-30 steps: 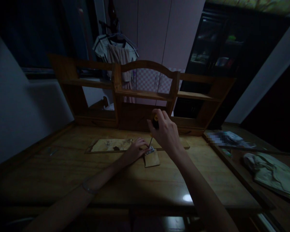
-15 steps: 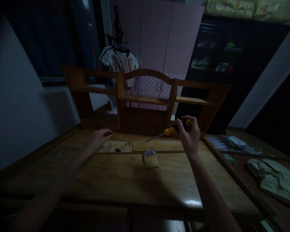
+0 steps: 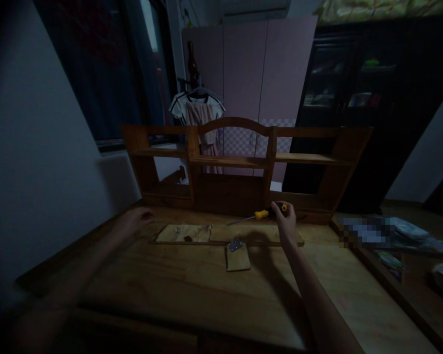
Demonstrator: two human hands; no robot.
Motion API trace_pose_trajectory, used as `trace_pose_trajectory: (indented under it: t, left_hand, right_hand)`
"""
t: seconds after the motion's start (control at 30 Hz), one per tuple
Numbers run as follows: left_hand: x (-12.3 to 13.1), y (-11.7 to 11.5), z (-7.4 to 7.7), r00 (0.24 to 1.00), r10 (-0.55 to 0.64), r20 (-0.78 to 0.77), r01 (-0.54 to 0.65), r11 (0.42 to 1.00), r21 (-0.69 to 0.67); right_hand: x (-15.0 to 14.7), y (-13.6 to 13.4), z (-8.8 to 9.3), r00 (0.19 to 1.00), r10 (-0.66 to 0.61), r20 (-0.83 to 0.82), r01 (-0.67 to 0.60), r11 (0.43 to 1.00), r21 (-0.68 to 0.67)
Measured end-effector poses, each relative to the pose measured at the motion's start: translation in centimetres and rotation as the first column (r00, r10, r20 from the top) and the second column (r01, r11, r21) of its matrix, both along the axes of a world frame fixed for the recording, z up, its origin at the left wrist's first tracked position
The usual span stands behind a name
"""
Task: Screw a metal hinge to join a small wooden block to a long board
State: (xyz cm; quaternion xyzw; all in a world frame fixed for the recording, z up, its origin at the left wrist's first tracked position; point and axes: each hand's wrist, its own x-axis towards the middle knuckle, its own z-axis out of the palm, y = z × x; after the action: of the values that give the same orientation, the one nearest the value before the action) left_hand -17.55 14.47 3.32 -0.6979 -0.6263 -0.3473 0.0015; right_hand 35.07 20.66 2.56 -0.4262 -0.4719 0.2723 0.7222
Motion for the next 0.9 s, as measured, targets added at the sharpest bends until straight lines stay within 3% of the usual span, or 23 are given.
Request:
trace_pose_trajectory:
  t: [0.07,0.1,0.17,0.23,0.3,0.4,0.53,0.6,0.67,0.77,0.9]
  left_hand:
    - [6.3,1.5,0.0,0.986,-0.168,0.017,0.168,0.986,-0.003]
    - [9.7,2.1,-0.3,0.943,-0.321,0.086,0.322,0.947,0.002]
    - [16.5,2.5,-1.1,0.838,-0.511,0.191,0.522,0.853,-0.007]
    - [22.0,2.4,-2.4,0.759,-0.613,0.22,0.631,0.776,-0.016]
    - [25.5,2.0,-3.7,0.726,-0.657,0.202,0.674,0.739,-0.017]
    - [27.1,1.7,-5.6,0.756,-0.638,0.148,0.645,0.764,0.004]
    - [26.8,2.0,-6.6,0.795,-0.596,0.11,0.598,0.802,0.023]
    - [26.9,2.1,-6.7,0.809,-0.579,0.101,0.581,0.814,0.016]
    - [27.2,2.2,-6.8,0.811,-0.58,0.079,0.581,0.814,0.006]
    - [27.8,2.4,-7.0,0.804,-0.591,0.065,0.591,0.806,0.016]
    - [28.0,2.5,-7.1,0.793,-0.605,0.072,0.604,0.796,0.025]
  right_hand:
    - [-0.2,-0.5,0.0,1.0,-0.008,-0.026,0.007,1.0,-0.011]
    - [-0.2,-0.8,-0.1,0.999,-0.008,-0.034,0.008,1.0,-0.018]
    - [-0.1,-1.2,-0.1,0.999,-0.008,-0.05,0.006,1.0,-0.029]
    - [0.0,-1.5,-0.1,0.997,-0.013,-0.072,0.01,0.999,-0.035]
    - [0.1,-1.5,-0.1,0.994,-0.021,-0.105,0.017,0.999,-0.04]
    - [0.0,-1.7,0.1,0.986,-0.026,-0.165,0.02,0.999,-0.04]
    - [-0.6,-2.8,1.0,0.982,-0.009,-0.189,0.01,1.0,0.007]
    - [-1.0,-4.0,1.8,0.996,-0.045,-0.08,0.051,0.996,0.075]
    - [-1.4,-5.3,2.7,0.983,-0.161,0.092,0.144,0.975,0.171]
    - [-2.1,-7.2,3.9,0.888,-0.361,0.284,0.248,0.897,0.365]
    - [-3.1,-8.8,4.4,0.846,-0.375,0.38,0.165,0.86,0.483]
